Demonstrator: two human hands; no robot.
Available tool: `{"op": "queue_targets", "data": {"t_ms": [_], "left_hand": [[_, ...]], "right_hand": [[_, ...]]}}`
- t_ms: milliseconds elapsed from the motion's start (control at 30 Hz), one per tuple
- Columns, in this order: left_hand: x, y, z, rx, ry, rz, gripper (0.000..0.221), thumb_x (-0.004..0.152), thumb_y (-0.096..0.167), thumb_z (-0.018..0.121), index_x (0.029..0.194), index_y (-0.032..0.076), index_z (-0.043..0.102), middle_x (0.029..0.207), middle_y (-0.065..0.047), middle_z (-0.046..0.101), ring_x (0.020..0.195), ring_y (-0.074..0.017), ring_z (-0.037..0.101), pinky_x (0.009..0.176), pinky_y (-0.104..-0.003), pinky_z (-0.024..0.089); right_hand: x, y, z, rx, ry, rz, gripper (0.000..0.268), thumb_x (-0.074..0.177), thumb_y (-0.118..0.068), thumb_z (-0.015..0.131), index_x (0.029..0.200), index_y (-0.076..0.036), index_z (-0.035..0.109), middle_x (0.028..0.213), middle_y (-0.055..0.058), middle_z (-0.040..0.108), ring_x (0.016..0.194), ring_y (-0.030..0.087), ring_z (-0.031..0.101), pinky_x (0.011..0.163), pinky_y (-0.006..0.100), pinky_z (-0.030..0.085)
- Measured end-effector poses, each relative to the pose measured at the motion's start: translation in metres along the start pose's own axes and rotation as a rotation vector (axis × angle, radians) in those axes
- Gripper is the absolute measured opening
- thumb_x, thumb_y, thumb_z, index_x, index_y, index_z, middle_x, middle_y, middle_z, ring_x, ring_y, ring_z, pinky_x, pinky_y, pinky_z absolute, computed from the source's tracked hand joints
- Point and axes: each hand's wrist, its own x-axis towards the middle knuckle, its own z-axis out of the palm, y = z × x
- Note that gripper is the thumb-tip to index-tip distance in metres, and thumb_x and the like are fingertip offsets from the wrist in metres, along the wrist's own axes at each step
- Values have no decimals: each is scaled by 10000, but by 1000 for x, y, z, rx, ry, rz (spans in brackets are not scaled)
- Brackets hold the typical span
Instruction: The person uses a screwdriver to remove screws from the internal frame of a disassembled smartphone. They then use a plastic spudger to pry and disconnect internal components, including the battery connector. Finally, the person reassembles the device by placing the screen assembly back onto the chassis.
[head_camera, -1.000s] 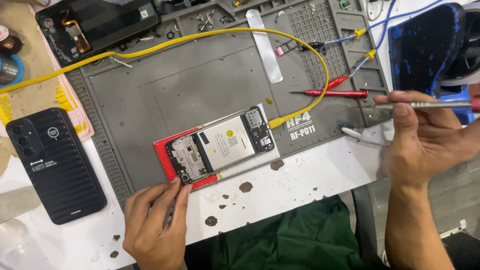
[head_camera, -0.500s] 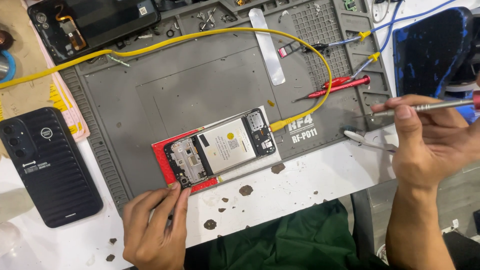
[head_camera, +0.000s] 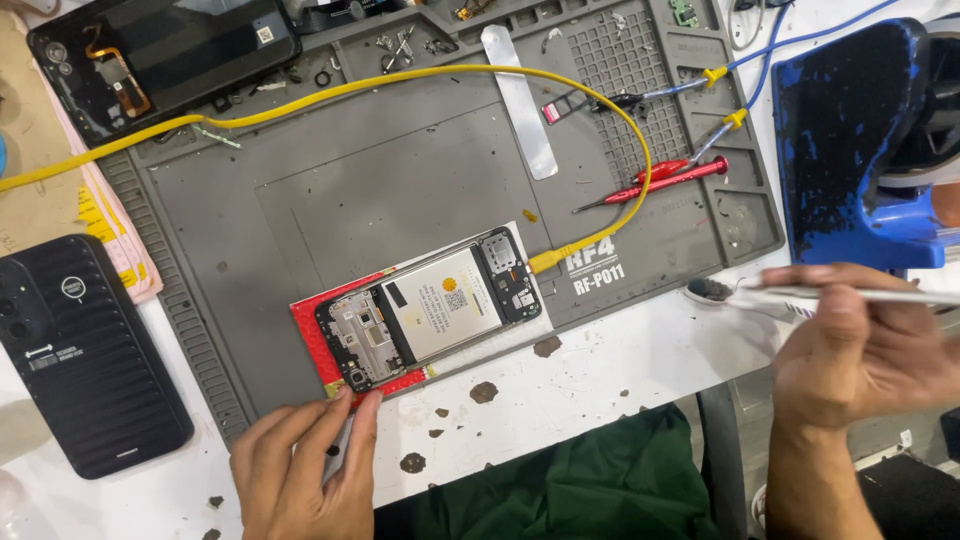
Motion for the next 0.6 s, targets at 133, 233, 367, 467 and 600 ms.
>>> {"op": "queue_targets", "data": {"t_ms": [133,233,367,467,600], "left_hand": [[4,6,-4,45,-48,-11,259,828,51,986,987,15,785,998,-98,701,911,-296,660,902,-405,537],[-1,1,1,63,-18,29,248,835,63,988,976,14,790,986,-100,700,896,-291,645,861,-396,538],[-7,-1,3,67,-14,33,286,838,59,990,1007,1,767,1008,-112,691,901,-292,650,840,-398,543],[-7,2,4,85,-4,17,281,856,83,981,1017,0,766,1025,-117,699,929,-290,654,874,-410,537],[-19,7,4,157,80,147,400,892,351,915,1108,95,698,1108,-95,509,979,-263,526,824,-372,509]], "right_hand": [[18,-11,7,-299,98,-227,213,1219,75,547,1124,265,562,1078,431,637,938,559,706,850,557,622],[21,-15,15,-343,113,-116,254,1240,70,579,1120,289,536,1080,438,613,906,544,695,766,528,609],[23,-21,21,-327,74,-163,271,1209,60,550,1113,313,525,1065,441,601,851,560,677,729,564,622],[25,-20,22,-304,69,-118,321,1214,12,561,1104,312,534,1040,441,602,828,550,674,731,560,610],[24,-12,21,-261,123,-22,387,1208,-78,608,1104,292,559,976,403,595,809,503,687,734,523,610]]}}
